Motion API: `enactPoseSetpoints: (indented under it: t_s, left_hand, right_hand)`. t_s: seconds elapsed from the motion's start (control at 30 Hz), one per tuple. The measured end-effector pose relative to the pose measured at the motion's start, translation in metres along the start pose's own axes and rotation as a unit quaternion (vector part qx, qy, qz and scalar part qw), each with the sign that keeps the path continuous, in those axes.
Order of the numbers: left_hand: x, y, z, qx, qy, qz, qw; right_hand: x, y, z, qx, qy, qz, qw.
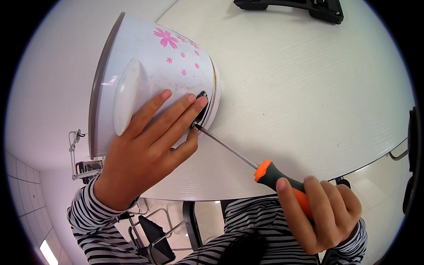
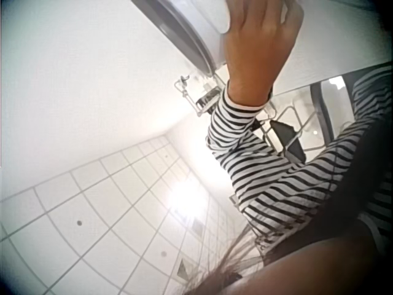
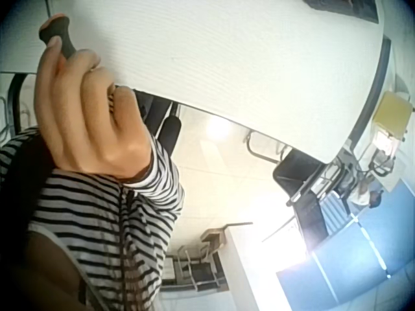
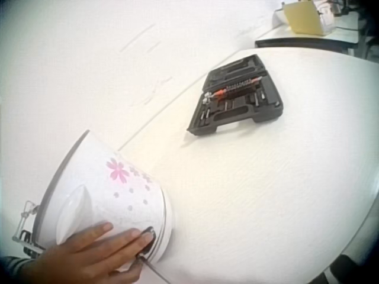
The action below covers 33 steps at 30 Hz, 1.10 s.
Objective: The person uses a screwdriver to remove screws from the side of a white rice cooker with pink floral patterns. They rotate the cooker to access different screws and continue unscrewing them throughout the clip.
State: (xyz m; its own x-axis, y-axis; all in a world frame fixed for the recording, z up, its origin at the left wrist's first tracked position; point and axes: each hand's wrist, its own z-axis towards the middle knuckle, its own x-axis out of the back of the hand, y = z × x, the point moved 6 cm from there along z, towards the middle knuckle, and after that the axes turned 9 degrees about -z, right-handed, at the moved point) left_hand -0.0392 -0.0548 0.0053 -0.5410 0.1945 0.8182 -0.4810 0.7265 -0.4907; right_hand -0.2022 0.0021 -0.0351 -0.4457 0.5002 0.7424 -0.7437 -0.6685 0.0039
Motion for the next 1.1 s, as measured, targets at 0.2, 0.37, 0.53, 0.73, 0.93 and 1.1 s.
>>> enactPoseSetpoints:
  t_s: [0.2,0.37,0.53,0.73,0.93,1.1]
  left_hand:
    - [-0.0019,-0.0001,-0.0005,0.002,0.004,0.004,1.000]
    - [-0.0003,-0.0003,0.0020,-0.003,0.009,0.012,1.000]
    - [-0.0012,0.0003,-0.0004,0.002,0.001,0.016,1.000]
    - [0.0007,0.0005,0.0018,0.003,0.002,0.013,1.000]
    - [-0.0001,0.0005,0.0005,0.008,0.002,0.015,1.000]
    - [-0.0003,0.0007,0.0015,0.002,-0.004,0.027,1.000]
  right_hand:
    - [0.0033,-0.0042,-0.0004,-0.005,0.026,-0.044,0.999]
    - [0.0059,-0.0034,-0.0004,-0.014,0.021,-0.046,0.999]
    - [0.0000,-0.0013,-0.0008,-0.003,0.011,-0.009,1.000]
    - [0.0019,-0.0026,-0.0006,-0.016,0.017,-0.024,0.999]
    - [0.0004,-0.0021,-0.0013,-0.016,0.019,-0.016,1.000]
    - [0.0033,-0.0035,-0.0011,-0.028,0.019,-0.036,0.999]
